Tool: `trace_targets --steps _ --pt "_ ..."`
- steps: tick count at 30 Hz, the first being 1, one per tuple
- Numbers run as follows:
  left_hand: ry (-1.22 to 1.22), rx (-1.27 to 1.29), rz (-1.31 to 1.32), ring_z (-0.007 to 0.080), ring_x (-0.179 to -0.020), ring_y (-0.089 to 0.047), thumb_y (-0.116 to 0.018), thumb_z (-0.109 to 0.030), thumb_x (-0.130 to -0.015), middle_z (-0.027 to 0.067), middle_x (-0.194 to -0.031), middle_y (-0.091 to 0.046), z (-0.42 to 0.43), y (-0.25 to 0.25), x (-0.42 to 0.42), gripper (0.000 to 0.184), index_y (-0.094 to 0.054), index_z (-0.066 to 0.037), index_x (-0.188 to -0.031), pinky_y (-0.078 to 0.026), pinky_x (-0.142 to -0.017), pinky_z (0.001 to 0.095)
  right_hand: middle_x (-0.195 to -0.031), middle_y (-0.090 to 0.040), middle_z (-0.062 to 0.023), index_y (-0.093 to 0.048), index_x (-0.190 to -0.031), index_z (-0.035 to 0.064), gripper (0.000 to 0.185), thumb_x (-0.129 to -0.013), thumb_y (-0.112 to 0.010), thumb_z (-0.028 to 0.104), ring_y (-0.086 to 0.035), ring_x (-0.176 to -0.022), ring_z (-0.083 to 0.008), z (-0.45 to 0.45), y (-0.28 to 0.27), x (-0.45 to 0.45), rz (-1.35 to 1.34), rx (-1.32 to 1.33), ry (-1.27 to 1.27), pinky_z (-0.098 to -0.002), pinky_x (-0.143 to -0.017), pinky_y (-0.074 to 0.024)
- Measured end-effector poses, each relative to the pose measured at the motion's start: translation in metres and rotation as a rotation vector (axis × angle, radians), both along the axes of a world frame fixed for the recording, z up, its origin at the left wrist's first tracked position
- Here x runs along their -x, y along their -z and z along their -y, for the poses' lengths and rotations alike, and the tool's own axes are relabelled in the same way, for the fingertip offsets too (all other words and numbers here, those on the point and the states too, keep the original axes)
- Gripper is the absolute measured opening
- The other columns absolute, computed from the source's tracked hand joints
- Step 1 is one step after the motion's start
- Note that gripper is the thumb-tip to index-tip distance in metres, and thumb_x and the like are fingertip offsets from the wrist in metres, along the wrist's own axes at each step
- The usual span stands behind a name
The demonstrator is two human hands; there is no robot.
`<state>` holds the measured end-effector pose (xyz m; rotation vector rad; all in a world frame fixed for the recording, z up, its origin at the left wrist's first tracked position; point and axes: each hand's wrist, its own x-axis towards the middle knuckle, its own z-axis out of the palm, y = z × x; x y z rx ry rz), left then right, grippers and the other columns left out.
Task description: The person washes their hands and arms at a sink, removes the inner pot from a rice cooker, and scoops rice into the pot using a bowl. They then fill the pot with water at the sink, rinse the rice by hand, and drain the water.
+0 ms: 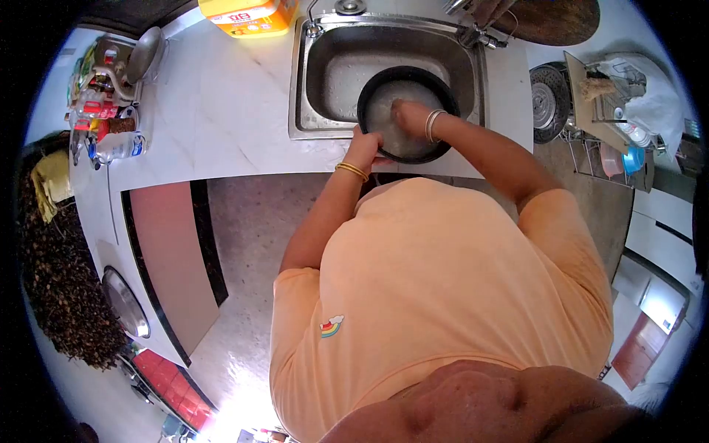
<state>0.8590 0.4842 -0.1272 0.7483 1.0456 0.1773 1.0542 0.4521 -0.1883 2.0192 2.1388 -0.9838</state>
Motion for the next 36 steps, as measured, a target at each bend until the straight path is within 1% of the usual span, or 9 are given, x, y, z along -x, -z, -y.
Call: trace_targets --steps 3,7,12,16,21,24,28,34,36 --pt "-0.019 0.003 -0.024 0.0338 -0.086 -0.060 -0.052 -0.004 -0.071 0.0146 -0.107 -0.054 0.000 0.008 0.000 0.055 -0.037 -0.008 -0.124 -0.058 -0.059 0.0490 -0.110 -0.061 -0.0262 -0.048 -0.127 0.0048 0.055 -0.075 -0.065 0.007 -0.061 -0.101 -0.0387 -0.005 -0.062 -0.006 0.048 0.029 0.256 -0.0436 -0.086 -0.0488" --pt "-0.013 -0.037 -0.014 0.0338 -0.091 -0.059 -0.051 -0.005 -0.072 0.0148 -0.111 -0.053 0.003 0.002 0.002 0.055 -0.036 -0.008 -0.126 -0.058 -0.059 0.0487 -0.126 -0.052 -0.0274 -0.044 -0.132 0.0042 0.059 -0.076 -0.063 0.006 -0.055 -0.112 -0.0390 -0.004 -0.067 -0.006 0.113 0.036 0.300 -0.0415 -0.094 -0.0460" --pt "-0.015 -0.041 -0.022 0.0335 -0.089 -0.060 -0.051 -0.006 -0.073 0.0150 -0.111 -0.053 0.000 0.002 0.001 0.055 -0.037 -0.007 -0.126 -0.059 -0.058 0.0479 -0.135 -0.044 -0.0286 -0.039 -0.137 0.0011 0.076 -0.072 -0.070 0.025 -0.049 -0.121 -0.0396 -0.014 -0.034 0.005 -0.077 0.176 0.278 -0.0395 -0.102 -0.0398" --pt "0.058 -0.011 0.008 0.0345 -0.083 -0.063 -0.050 -0.005 -0.073 0.0155 -0.109 -0.055 -0.007 0.007 -0.001 0.055 -0.036 -0.007 -0.127 -0.059 -0.059 0.0480 -0.124 -0.053 -0.0288 -0.047 -0.129 -0.0012 0.075 -0.068 -0.074 0.034 -0.055 -0.113 -0.0396 -0.008 -0.035 0.043 -0.104 0.044 0.265 -0.0397 -0.098 -0.0428" --pt "0.080 -0.029 -0.005 0.0344 -0.083 -0.063 -0.049 -0.006 -0.073 0.0162 -0.110 -0.055 -0.007 0.006 0.000 0.055 -0.037 -0.006 -0.127 -0.059 -0.058 0.0481 -0.100 -0.064 -0.0270 -0.064 -0.097 -0.0020 0.041 -0.073 -0.070 0.031 -0.064 -0.093 -0.0402 -0.009 -0.015 0.050 -0.197 -0.008 0.126 -0.0429 -0.083 -0.0503" --pt "0.070 -0.018 0.031 0.0337 -0.096 -0.060 -0.053 -0.004 -0.072 0.0183 -0.115 -0.050 -0.006 0.019 0.003 0.058 -0.030 -0.004 -0.126 -0.059 -0.061 0.0490 -0.100 -0.064 -0.0273 -0.066 -0.094 -0.0005 0.030 -0.078 -0.065 0.025 -0.063 -0.095 -0.0396 -0.015 -0.013 0.033 -0.124 -0.008 0.138 -0.0435 -0.084 -0.0501" --pt "0.061 -0.010 0.024 0.0341 -0.096 -0.058 -0.052 -0.003 -0.072 0.0180 -0.114 -0.049 -0.005 0.017 0.003 0.058 -0.030 -0.005 -0.126 -0.059 -0.062 0.0495 -0.100 -0.063 -0.0263 -0.062 -0.097 -0.0007 0.022 -0.080 -0.054 0.011 -0.062 -0.091 -0.0413 -0.019 -0.038 0.013 -0.042 -0.033 0.299 -0.0453 -0.083 -0.0479" --pt "0.026 -0.060 -0.017 0.0333 -0.089 -0.061 -0.050 -0.004 -0.073 0.0161 -0.113 -0.054 -0.001 0.012 0.001 0.057 -0.036 -0.006 -0.128 -0.058 -0.059 0.0473 -0.116 -0.059 -0.0250 -0.054 -0.120 0.0021 0.044 -0.077 -0.057 0.012 -0.057 -0.109 -0.0395 -0.024 -0.027 0.015 -0.009 -0.041 0.453 -0.0419 -0.091 -0.0457" --pt "0.043 -0.068 -0.021 0.0334 -0.089 -0.061 -0.050 -0.004 -0.073 0.0160 -0.114 -0.053 -0.001 0.016 0.002 0.058 -0.036 -0.007 -0.129 -0.058 -0.061 0.0478 -0.121 -0.057 -0.0237 -0.048 -0.129 0.0036 0.057 -0.074 -0.059 0.014 -0.055 -0.113 -0.0377 -0.025 -0.019 0.023 -0.222 -0.035 0.370 -0.0406 -0.094 -0.0437"
